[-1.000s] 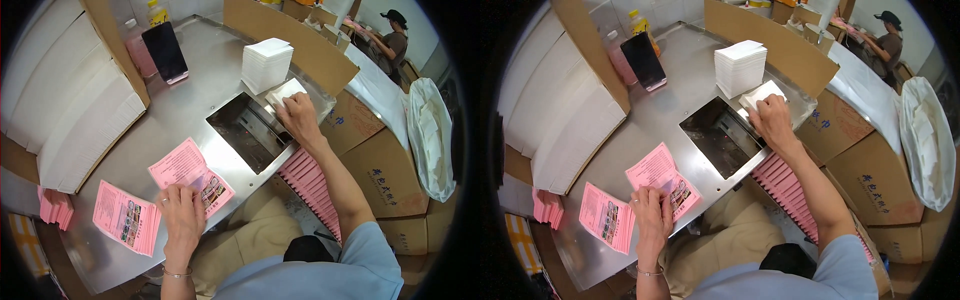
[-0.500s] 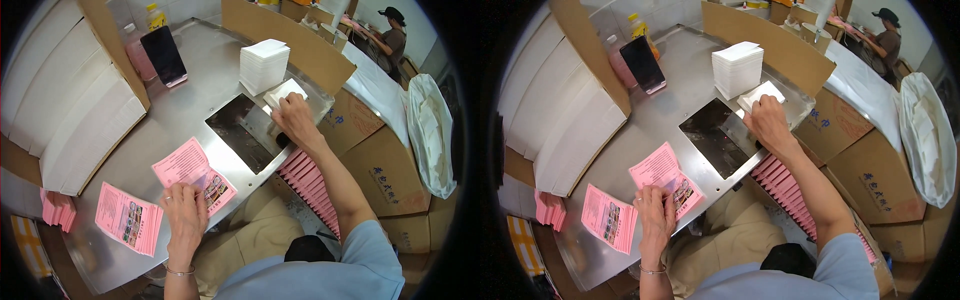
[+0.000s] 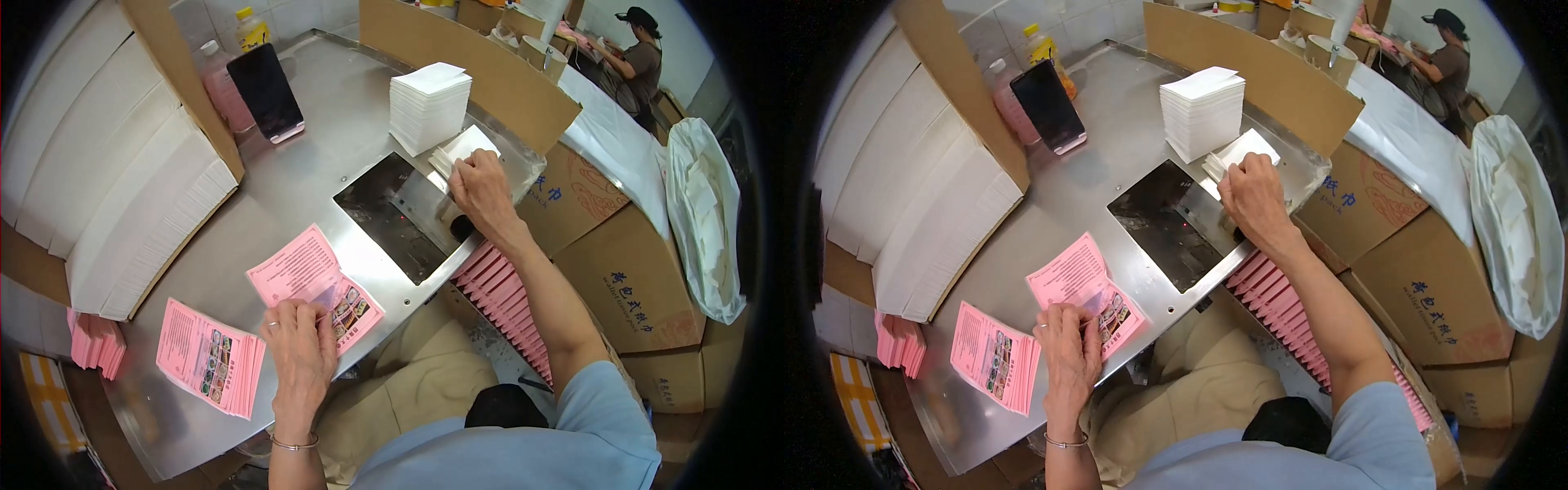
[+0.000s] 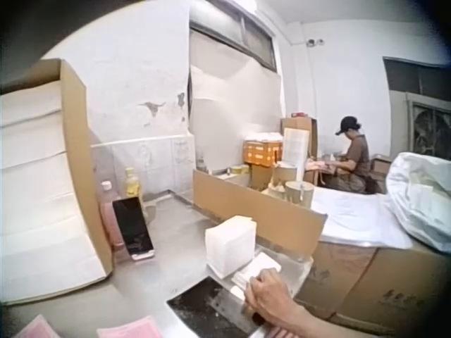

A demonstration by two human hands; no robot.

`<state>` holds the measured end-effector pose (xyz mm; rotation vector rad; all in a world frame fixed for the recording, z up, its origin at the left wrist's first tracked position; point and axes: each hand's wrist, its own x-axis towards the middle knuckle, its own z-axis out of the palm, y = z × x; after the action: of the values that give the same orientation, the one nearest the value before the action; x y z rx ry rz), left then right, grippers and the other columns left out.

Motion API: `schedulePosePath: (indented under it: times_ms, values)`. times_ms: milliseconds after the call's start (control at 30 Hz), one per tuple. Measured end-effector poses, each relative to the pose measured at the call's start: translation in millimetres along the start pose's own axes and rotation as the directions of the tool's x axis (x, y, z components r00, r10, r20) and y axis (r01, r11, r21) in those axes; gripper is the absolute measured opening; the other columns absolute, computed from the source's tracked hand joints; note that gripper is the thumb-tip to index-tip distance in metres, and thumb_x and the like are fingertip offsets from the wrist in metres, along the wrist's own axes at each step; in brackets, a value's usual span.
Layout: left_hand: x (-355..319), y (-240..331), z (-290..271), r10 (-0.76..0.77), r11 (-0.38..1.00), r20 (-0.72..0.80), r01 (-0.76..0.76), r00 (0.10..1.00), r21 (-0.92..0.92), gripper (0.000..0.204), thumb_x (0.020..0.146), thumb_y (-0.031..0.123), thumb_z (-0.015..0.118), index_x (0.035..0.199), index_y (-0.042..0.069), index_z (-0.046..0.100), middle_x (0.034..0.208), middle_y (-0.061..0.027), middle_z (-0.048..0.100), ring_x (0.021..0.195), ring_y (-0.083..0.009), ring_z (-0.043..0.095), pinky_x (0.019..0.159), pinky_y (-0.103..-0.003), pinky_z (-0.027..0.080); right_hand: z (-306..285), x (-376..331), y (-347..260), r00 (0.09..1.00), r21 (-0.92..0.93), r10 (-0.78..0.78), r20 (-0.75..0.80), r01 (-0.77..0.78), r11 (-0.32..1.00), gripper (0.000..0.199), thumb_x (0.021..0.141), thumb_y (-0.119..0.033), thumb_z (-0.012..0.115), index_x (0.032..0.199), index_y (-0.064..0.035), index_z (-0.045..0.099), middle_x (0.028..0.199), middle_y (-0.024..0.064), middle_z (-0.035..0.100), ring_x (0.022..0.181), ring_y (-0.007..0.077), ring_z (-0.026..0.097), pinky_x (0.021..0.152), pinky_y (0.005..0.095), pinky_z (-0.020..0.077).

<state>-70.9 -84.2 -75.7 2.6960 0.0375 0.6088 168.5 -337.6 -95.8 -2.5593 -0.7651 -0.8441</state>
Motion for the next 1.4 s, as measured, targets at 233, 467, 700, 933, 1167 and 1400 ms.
schedulePosePath:
  times_ms: [233, 467, 700, 933, 1167, 1400]
  values:
    - [1.6, 0.7, 1.5, 0.008, 1.000, -0.005, -0.008, 1.000, 0.003, 0.016, 0.086, 0.002, 0.067, 0.097, 0.005, 0.057, 0.096, -0.0126, 0.052, 0.091, -0.0321, 0.049, 0.080, -0.043, 0.037, 7.0, -4.4, 6.5, 0.996, -0.048, -0.058, -0.064, 0.055, 0.997, 0.014, 0.087, -0.014, 0.066, 0.084, -0.0001, 0.063, 0.088, 0.0147, 0.055, 0.090, 0.0319, 0.055, 0.078, 0.0438, 0.0469]
    - [0.8, 7.7, 16.6, 0.055, 0.964, 0.055, -0.038, 0.997, -0.264, 0.017, 0.086, 0.001, 0.068, 0.100, 0.004, 0.059, 0.101, -0.0142, 0.054, 0.093, -0.0341, 0.051, 0.081, -0.045, 0.041, -14.0, 7.8, 27.8, 0.957, 0.023, -0.018, -0.291, 0.025, 0.999, 0.028, 0.080, -0.003, 0.066, 0.108, -0.0005, 0.066, 0.098, 0.0148, 0.062, 0.094, 0.0341, 0.058, 0.080, 0.0434, 0.0485]
    - [10.5, 9.7, -10.0, 0.159, 0.986, 0.201, -0.144, 0.967, -0.084, 0.071, 0.068, 0.034, 0.081, 0.129, 0.005, 0.059, 0.142, -0.0225, 0.050, 0.122, -0.0417, 0.050, 0.093, -0.047, 0.041, -59.4, -82.2, -137.2, 0.750, 0.518, -0.661, -0.036, 0.579, 0.629, 0.033, 0.084, -0.013, 0.065, 0.116, -0.0056, 0.066, 0.124, 0.0205, 0.059, 0.123, 0.0387, 0.056, 0.105, 0.0701, 0.0398]
    - [24.6, 35.5, 16.8, -0.014, 0.997, -0.078, 0.020, 0.997, 0.076, 0.085, 0.066, 0.047, 0.081, 0.136, 0.007, 0.055, 0.152, -0.0238, 0.041, 0.135, -0.0461, 0.039, 0.098, -0.058, 0.034, -18.4, -9.3, -164.7, 0.834, 0.206, -0.458, 0.309, 0.411, 0.888, 0.017, 0.079, -0.014, 0.064, 0.093, -0.0056, 0.066, 0.091, 0.0109, 0.064, 0.100, 0.0287, 0.066, 0.109, 0.0732, 0.0282]
    - [-3.0, 24.0, -1.8, -0.139, 0.973, 0.125, 0.112, 0.982, 0.202, 0.072, 0.073, 0.049, 0.077, 0.132, 0.011, 0.060, 0.143, -0.0205, 0.043, 0.129, -0.0455, 0.038, 0.103, -0.056, 0.028, -35.0, 2.8, -57.6, 0.998, -0.002, -0.057, -0.024, 0.057, 0.998, 0.041, 0.083, -0.023, 0.073, 0.113, 0.0017, 0.061, 0.099, 0.0166, 0.061, 0.092, 0.0374, 0.058, 0.086, 0.0451, 0.0450]
    - [15.7, 26.0, 3.8, -0.004, 0.974, -0.025, 0.010, 1.000, 0.225, 0.065, 0.074, 0.053, 0.078, 0.120, 0.008, 0.065, 0.121, -0.0137, 0.054, 0.108, -0.0373, 0.045, 0.089, -0.053, 0.036, -14.6, -26.7, -29.1, 0.997, -0.135, -0.081, -0.001, 0.080, 0.988, 0.019, 0.082, -0.020, 0.075, 0.082, -0.0041, 0.065, 0.089, 0.0091, 0.058, 0.087, 0.0308, 0.058, 0.072, 0.0424, 0.0473]
